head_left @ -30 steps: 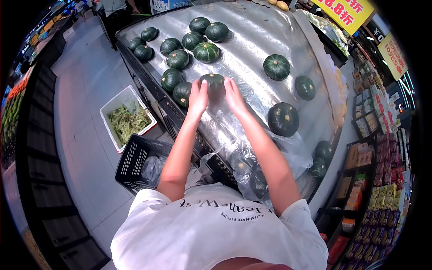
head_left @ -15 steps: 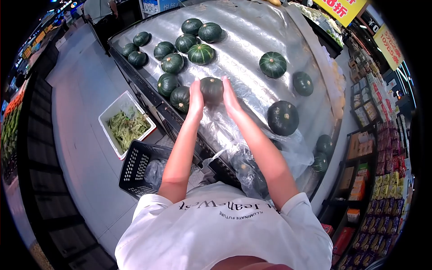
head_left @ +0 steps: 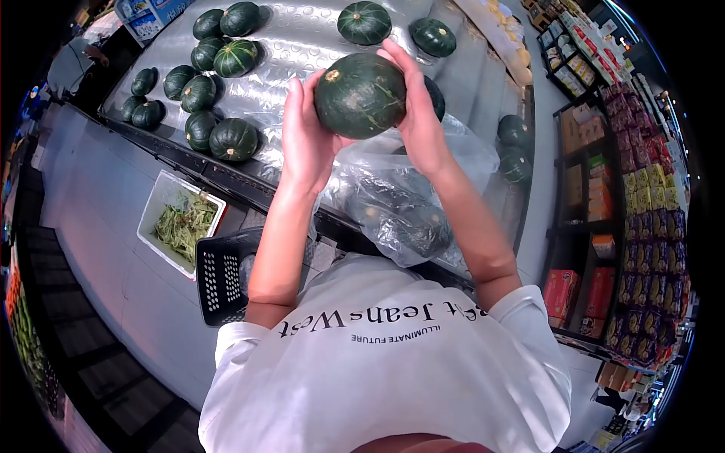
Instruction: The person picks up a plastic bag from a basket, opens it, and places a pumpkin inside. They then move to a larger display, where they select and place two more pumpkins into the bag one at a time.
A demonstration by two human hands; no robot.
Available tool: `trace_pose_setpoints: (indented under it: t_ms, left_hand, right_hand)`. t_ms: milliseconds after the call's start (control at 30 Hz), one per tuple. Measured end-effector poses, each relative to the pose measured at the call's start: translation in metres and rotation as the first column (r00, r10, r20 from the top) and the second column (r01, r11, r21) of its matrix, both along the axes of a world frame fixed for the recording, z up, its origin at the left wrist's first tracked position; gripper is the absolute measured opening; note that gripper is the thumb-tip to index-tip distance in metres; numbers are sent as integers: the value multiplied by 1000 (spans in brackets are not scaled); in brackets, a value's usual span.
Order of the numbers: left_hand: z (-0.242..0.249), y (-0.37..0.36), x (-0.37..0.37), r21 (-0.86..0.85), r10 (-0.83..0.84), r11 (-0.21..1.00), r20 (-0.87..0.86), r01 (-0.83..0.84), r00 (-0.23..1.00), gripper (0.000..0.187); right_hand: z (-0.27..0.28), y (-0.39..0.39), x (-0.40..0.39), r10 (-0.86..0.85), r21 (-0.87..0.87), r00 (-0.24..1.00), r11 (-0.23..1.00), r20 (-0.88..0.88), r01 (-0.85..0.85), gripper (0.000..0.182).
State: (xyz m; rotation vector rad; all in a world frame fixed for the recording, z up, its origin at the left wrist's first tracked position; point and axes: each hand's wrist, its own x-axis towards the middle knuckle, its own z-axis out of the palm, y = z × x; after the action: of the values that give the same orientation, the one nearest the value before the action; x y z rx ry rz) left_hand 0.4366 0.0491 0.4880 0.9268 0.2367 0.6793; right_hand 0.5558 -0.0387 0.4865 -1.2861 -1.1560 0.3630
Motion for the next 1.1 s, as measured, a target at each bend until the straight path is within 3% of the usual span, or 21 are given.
trace_pose_setpoints:
  t_ms: [33, 67, 167, 233, 367, 567, 633, 733, 800, 933, 1100]
  left_hand:
    - [-3, -8, 5, 49, -55, 997, -18, 56, 998, 72]
    - [-7, -13, 11, 46, -96, 994, -34, 98, 995, 72]
    - [-17, -33, 26, 86, -157, 982, -128, 169, 979, 72]
    - [-23, -44, 33, 121, -207, 965, -193, 233, 959, 71]
    - [-60, -40, 55, 435, -157, 857, -294, 278, 943, 71]
    - [-51, -47, 48, 645, -64, 689, -403, 332, 913, 75]
    - [-45, -49, 41, 662, -60, 663, -418, 349, 906, 73]
    - [-48, -56, 37, 653, -87, 655, -434, 380, 897, 71]
    - [-43, -63, 31, 533, -200, 710, -473, 460, 858, 69]
    - [-57, -77, 29, 365, -396, 762, -390, 535, 831, 70]
    - [-63, -98, 35, 688, -265, 532, -419, 494, 868, 64]
  right_hand:
    - [-3, -14, -1, -55, -3, 998, 998, 18, 56, 62]
    - [-8, -27, 0, -25, 55, 994, 998, -103, 31, 61]
    - [-17, -60, 4, -95, -70, 956, 994, -278, 79, 69]
    - [-33, -76, 13, -145, -87, 967, 988, -209, 129, 71]
    - [-58, -97, 30, -197, -99, 978, 977, -77, 189, 72]
    - [-72, -117, 40, -147, -212, 989, 966, 3, 144, 72]
    - [-66, -124, 32, -111, -310, 986, 948, -121, 69, 72]
    - [-57, -133, 25, -129, -397, 978, 916, -162, 55, 71]
    - [-56, -141, 22, -167, -408, 983, 905, -72, 124, 70]
    - [-51, -160, 15, -234, -400, 964, 877, 128, 266, 66]
    - [-55, -181, 13, -330, -475, 942, 820, 68, 321, 62]
